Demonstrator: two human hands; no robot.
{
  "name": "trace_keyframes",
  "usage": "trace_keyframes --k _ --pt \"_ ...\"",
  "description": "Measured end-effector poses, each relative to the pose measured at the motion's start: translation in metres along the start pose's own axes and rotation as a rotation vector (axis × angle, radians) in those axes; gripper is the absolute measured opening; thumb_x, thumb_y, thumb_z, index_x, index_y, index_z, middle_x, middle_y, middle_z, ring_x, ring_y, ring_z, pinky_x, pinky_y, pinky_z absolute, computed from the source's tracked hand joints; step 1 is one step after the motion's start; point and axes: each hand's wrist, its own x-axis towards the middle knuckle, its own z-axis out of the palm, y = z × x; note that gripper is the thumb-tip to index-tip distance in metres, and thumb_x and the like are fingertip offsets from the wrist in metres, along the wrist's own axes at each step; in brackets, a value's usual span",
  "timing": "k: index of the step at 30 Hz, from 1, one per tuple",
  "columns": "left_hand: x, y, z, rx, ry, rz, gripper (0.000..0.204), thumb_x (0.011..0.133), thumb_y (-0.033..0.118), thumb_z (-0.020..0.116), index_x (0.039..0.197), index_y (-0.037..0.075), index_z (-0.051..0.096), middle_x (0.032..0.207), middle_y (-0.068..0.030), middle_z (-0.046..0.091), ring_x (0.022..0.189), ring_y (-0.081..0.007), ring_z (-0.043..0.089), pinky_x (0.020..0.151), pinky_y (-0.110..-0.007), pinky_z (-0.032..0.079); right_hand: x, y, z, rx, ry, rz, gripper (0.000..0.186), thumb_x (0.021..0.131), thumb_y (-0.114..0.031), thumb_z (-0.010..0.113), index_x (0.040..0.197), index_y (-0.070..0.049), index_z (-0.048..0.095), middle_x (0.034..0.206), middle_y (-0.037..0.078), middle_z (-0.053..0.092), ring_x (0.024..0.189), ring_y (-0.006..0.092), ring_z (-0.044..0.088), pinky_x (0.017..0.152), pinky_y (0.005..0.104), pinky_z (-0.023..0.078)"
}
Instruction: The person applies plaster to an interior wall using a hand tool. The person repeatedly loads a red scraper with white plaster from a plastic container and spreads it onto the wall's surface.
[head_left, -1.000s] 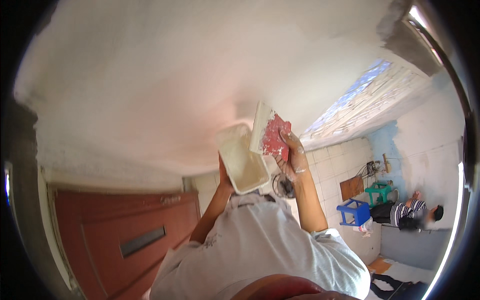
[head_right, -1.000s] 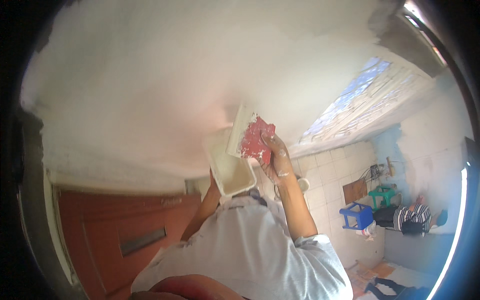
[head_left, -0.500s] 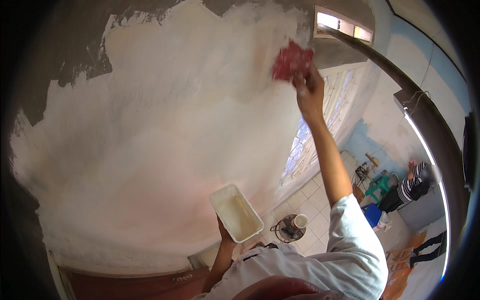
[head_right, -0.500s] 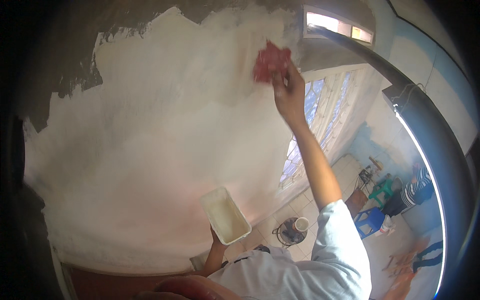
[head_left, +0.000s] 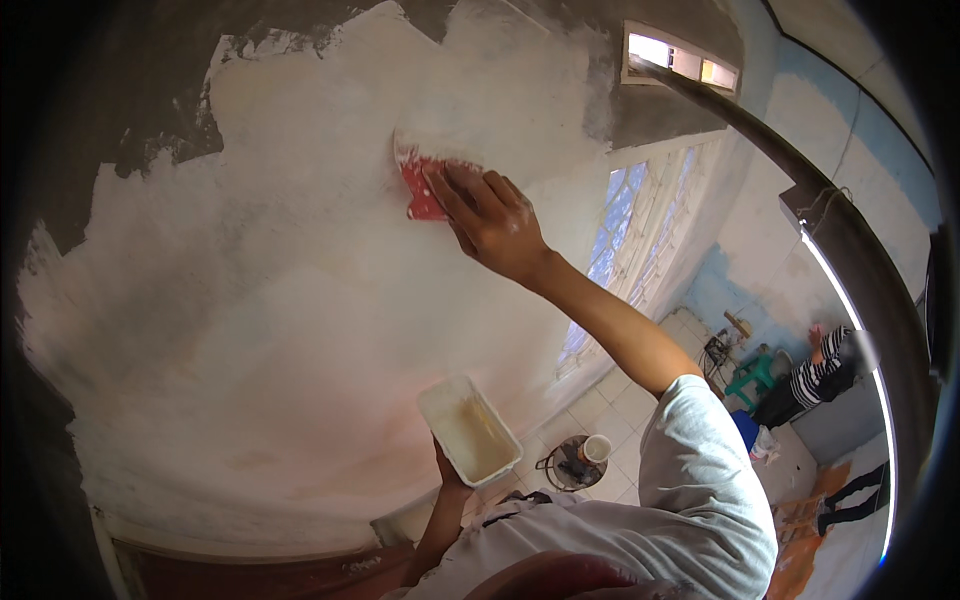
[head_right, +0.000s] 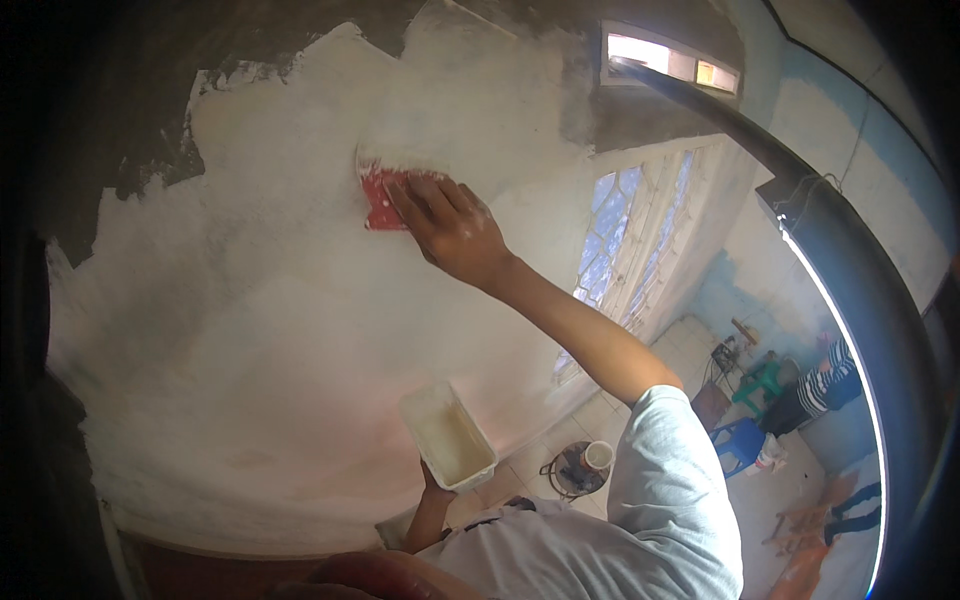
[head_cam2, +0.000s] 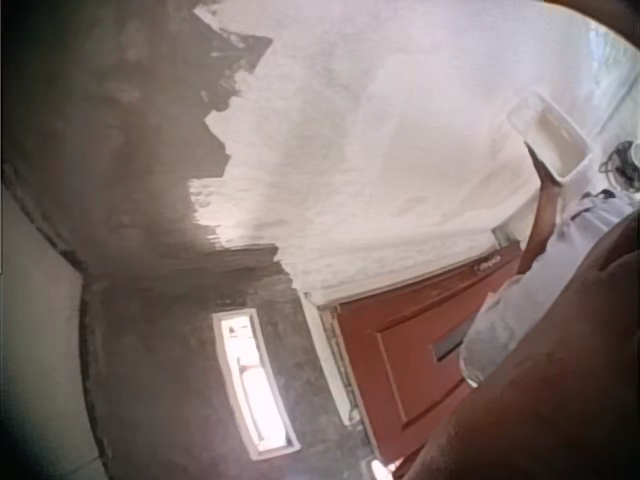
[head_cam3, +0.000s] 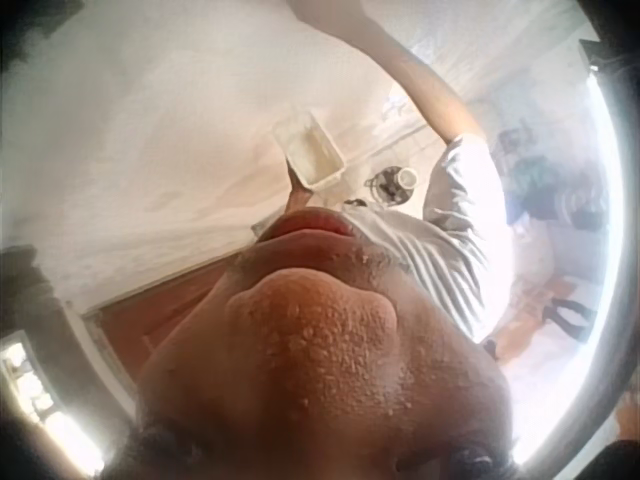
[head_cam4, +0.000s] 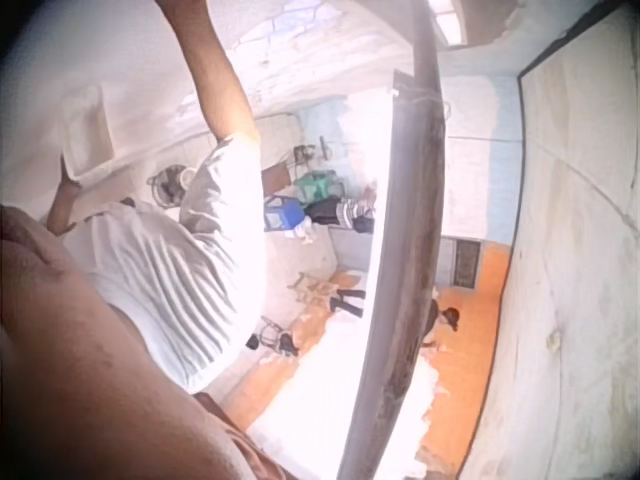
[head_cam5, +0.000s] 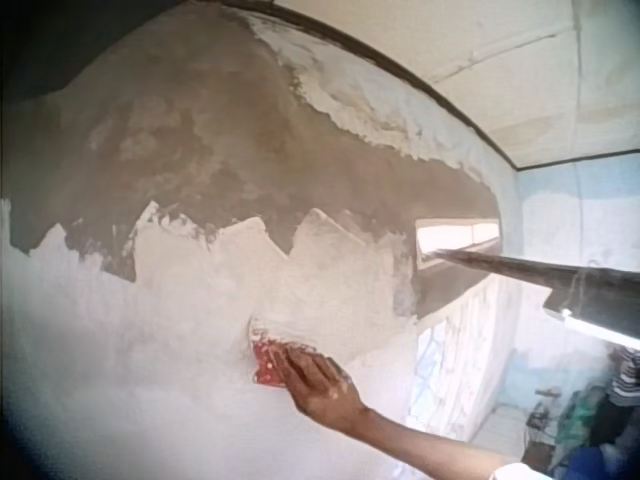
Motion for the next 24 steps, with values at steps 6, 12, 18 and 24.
trace_keyframes --k 6,12,18,24 --pt "-0.004 0.006 0.006 0.086 -0.013 0.003 0.069 0.104 0.066 0.041 0.152 0.018 0.047 0.144 -0.0057 0.060 0.126 -0.0294 0.062 0.106 -0.052 0.052 0.011 0.073 -0.039 0.105 0.247 0.290 0.043 0.089 0.000 0.065 0.131 -0.006 0.068 0.115 0.016 0.073 0.091 0.0294 0.069 0.082 0.0406 0.054" --pt "-0.014 0.002 -0.006 0.039 0.011 0.054 0.066 0.105 0.065 0.040 0.152 0.019 0.047 0.144 -0.0051 0.060 0.128 -0.0283 0.061 0.107 -0.051 0.052 0.075 0.141 -0.033 -0.248 0.287 0.456 0.046 0.094 -0.006 0.060 0.139 -0.009 0.064 0.092 0.017 0.069 0.081 0.0325 0.066 0.070 0.0445 0.053" --pt "-0.004 -0.004 -0.008 0.035 0.027 0.051 0.066 0.105 0.064 0.040 0.152 0.019 0.048 0.144 -0.0052 0.060 0.129 -0.0284 0.060 0.108 -0.052 0.051 0.061 -0.001 0.023 -0.240 0.216 -0.096 0.036 0.080 -0.006 0.065 0.113 0.007 0.070 0.107 0.020 0.068 0.087 0.0313 0.068 0.076 0.0414 0.056" --pt "-0.005 -0.006 0.001 0.047 -0.026 -0.002 0.068 0.104 0.066 0.039 0.153 0.019 0.047 0.146 -0.0058 0.059 0.130 -0.0299 0.059 0.108 -0.052 0.051 0.028 0.005 -0.018 0.098 0.121 -0.044 0.040 0.087 -0.002 0.069 0.127 -0.002 0.070 0.117 0.012 0.073 0.081 0.0241 0.064 0.076 0.0357 0.055"
